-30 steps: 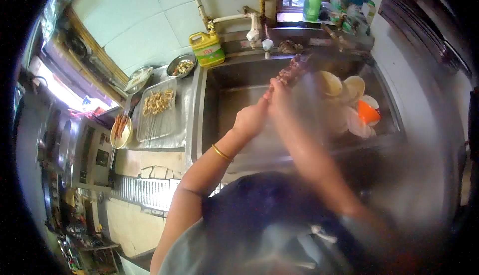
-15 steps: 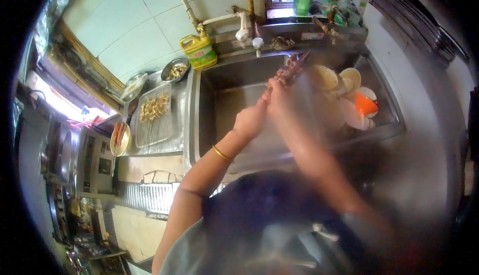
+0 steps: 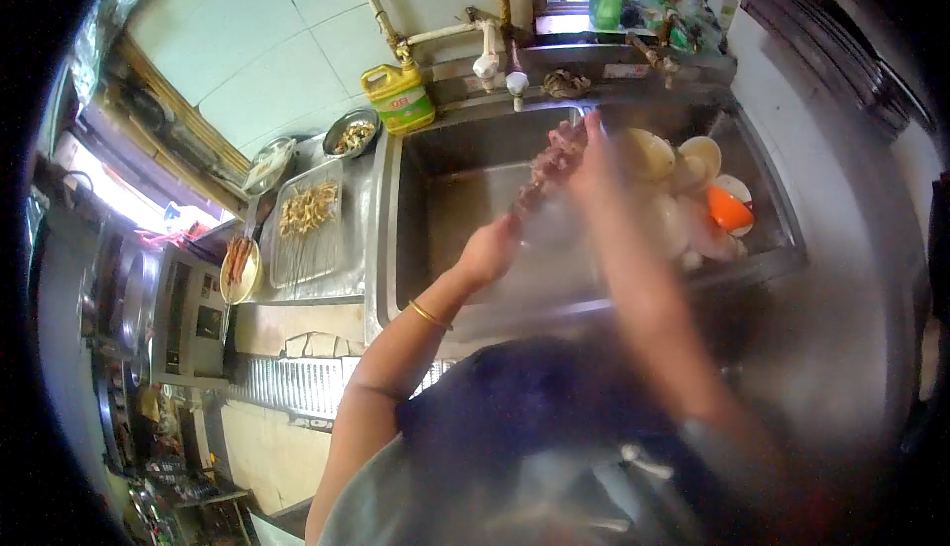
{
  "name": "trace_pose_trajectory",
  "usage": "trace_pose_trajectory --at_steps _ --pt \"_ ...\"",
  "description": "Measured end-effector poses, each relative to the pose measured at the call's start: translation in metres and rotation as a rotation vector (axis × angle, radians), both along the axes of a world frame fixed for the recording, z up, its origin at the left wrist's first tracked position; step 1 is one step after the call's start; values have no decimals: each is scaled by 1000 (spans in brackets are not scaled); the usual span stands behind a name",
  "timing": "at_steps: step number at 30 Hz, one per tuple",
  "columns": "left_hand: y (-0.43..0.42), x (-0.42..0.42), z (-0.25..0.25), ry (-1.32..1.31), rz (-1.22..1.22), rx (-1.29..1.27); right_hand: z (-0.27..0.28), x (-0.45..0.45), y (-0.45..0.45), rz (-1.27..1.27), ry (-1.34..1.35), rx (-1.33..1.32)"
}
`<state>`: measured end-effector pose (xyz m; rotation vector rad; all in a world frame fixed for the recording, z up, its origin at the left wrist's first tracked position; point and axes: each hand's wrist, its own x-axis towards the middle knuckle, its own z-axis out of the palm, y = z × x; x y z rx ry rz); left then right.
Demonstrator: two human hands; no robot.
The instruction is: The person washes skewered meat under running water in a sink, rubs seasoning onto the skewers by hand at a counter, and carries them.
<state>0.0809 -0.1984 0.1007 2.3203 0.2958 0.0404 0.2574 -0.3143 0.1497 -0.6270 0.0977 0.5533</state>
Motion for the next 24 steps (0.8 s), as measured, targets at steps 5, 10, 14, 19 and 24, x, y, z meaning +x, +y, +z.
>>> trace_pose_trajectory --at_steps 5,10,14,19,24 --pt "-8 -7 0 30 34 166 -6 10 -1 -46 -23 -28" --pt "-9 -13 9 -43 4 181 -7 4 -1 -92 -100 -226" --pt "-11 -7 -4 -95 71 104 20 -13 -10 -269 -128 -257" --pt "-12 -8 0 -100 22 54 34 -19 -19 -235 -4 -5" --pt "-12 -4 -16 -157 3 5 23 -10 -15 -256 -150 -87"
